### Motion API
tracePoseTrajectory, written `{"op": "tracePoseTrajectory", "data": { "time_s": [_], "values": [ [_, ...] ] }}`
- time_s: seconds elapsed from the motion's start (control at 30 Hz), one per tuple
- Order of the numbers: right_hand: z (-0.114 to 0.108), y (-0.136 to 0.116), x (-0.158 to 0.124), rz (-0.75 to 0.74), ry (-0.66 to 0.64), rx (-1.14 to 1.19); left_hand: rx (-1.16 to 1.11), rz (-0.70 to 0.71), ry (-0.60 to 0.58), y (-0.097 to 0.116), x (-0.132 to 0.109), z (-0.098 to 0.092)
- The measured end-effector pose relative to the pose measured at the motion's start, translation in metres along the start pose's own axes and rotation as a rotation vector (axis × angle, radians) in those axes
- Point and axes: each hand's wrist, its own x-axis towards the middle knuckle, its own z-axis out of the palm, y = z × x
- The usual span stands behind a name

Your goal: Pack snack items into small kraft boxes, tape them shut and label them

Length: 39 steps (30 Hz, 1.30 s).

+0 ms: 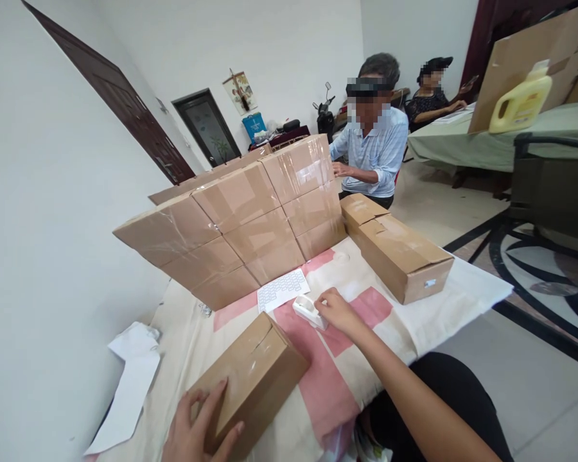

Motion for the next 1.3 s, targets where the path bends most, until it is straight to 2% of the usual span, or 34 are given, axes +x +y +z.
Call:
{"op": "tracePoseTrajectory", "data": {
  "time_s": [0.2, 0.4, 0.47, 0.63, 0.8, 0.93, 1.07, 1.2, 1.3],
  "values": [
    [0.004, -0.002, -0.001, 0.003, -0.019, -0.100, 0.132, -0.119, -0.116, 0.007, 0.032, -0.001],
    [0.000, -0.005, 0.001, -0.001, -0.005, -0.184, 0.331, -0.157, -0.305, 0.001, 0.063, -0.008],
    [-0.001, -0.007, 0.000, -0.012, -0.011, -0.210, 0.400, -0.173, -0.333, 0.000, 0.068, -0.011],
    [0.002, -0.007, -0.004, -0.018, -0.047, -0.226, 0.518, -0.214, -0.231, 0.008, 0.066, -0.007],
    [0.005, -0.006, -0.002, -0.003, -0.063, -0.203, 0.557, -0.214, -0.149, 0.028, 0.056, 0.006],
    [0.003, -0.006, 0.000, -0.012, -0.063, -0.178, 0.568, -0.193, -0.068, 0.041, 0.053, 0.006],
    [0.001, -0.006, 0.001, -0.003, -0.069, -0.150, 0.540, -0.138, -0.065, 0.035, 0.060, 0.004],
    [0.005, -0.003, 0.003, 0.016, -0.075, -0.120, 0.486, -0.085, -0.089, 0.022, 0.068, 0.011],
    [0.008, 0.000, 0.004, 0.035, -0.092, -0.100, 0.449, -0.095, -0.051, 0.028, 0.064, 0.019]
  ]
}}
